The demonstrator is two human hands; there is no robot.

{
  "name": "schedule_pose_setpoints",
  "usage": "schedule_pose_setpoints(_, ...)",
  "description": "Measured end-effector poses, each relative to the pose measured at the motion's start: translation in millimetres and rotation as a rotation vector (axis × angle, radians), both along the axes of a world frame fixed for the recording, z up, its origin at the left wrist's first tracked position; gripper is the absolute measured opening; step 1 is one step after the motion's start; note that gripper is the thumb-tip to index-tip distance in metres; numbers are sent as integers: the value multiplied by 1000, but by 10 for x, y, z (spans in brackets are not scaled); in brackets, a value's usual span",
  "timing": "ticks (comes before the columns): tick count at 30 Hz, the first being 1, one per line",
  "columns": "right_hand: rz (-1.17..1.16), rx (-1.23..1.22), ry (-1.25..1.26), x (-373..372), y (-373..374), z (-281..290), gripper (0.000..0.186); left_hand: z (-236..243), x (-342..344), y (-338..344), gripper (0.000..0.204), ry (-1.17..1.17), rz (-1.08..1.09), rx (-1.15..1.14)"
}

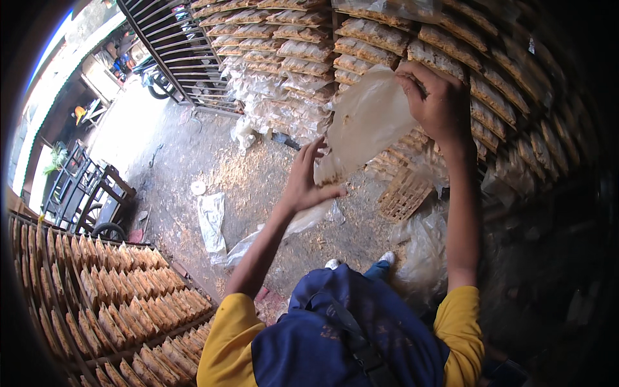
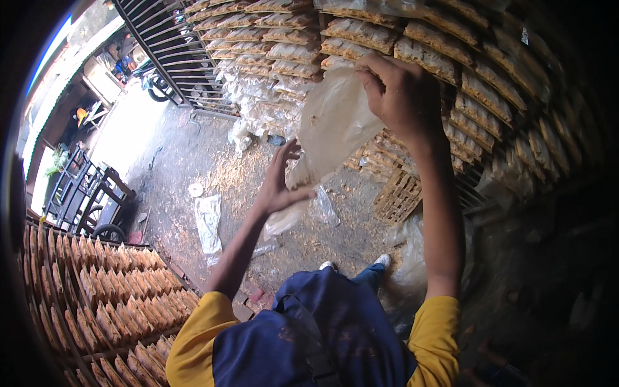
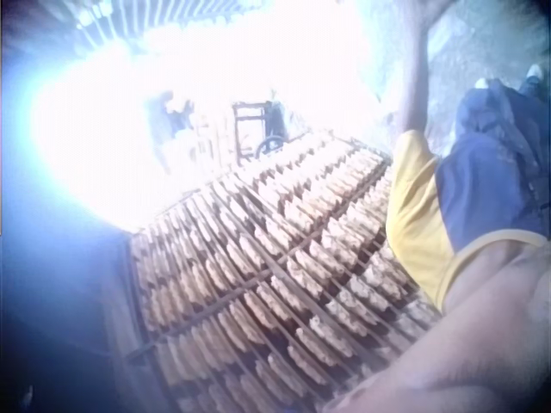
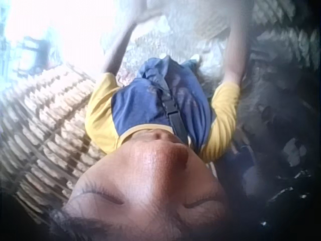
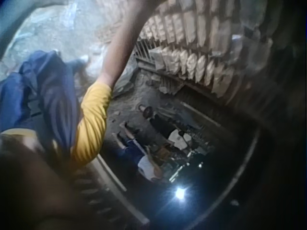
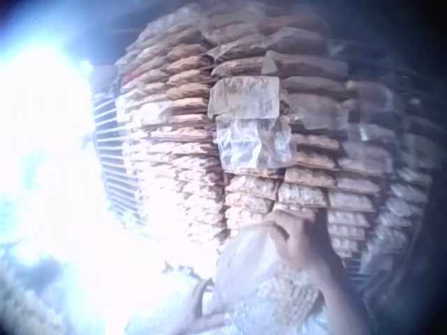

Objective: The person repeatedly picks up rectangular food items from a large stack and places them into clear plastic bags. The person then folds the top of the bag to close it and places the filled bag onto a pile of other packaged items.

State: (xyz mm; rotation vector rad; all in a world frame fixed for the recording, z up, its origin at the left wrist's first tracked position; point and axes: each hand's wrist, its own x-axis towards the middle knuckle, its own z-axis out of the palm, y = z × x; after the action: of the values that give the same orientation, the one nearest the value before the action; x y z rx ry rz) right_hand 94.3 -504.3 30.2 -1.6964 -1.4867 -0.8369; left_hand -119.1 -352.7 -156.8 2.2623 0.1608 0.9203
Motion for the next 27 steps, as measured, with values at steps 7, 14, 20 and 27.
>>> schedule_pose_setpoints(7, -51, 15, 119, -313, -117, 150, 10, -601, 361, -448, 100, -129, 513, 97)
schedule_pose_setpoints(14, -305, -11, 79, 151, -368, -101, 15, -165, 549, -197, 22, -273, 305, -6)
schedule_pose_setpoints(20, -24, -321, 83, -188, -394, -783, 50, -53, 494, -166, 27, 56, -75, -184)
schedule_pose_setpoints(27, 228, -422, 207, -80, -108, -1672, 21, -248, 401, 1, 19, 248, -143, 64)
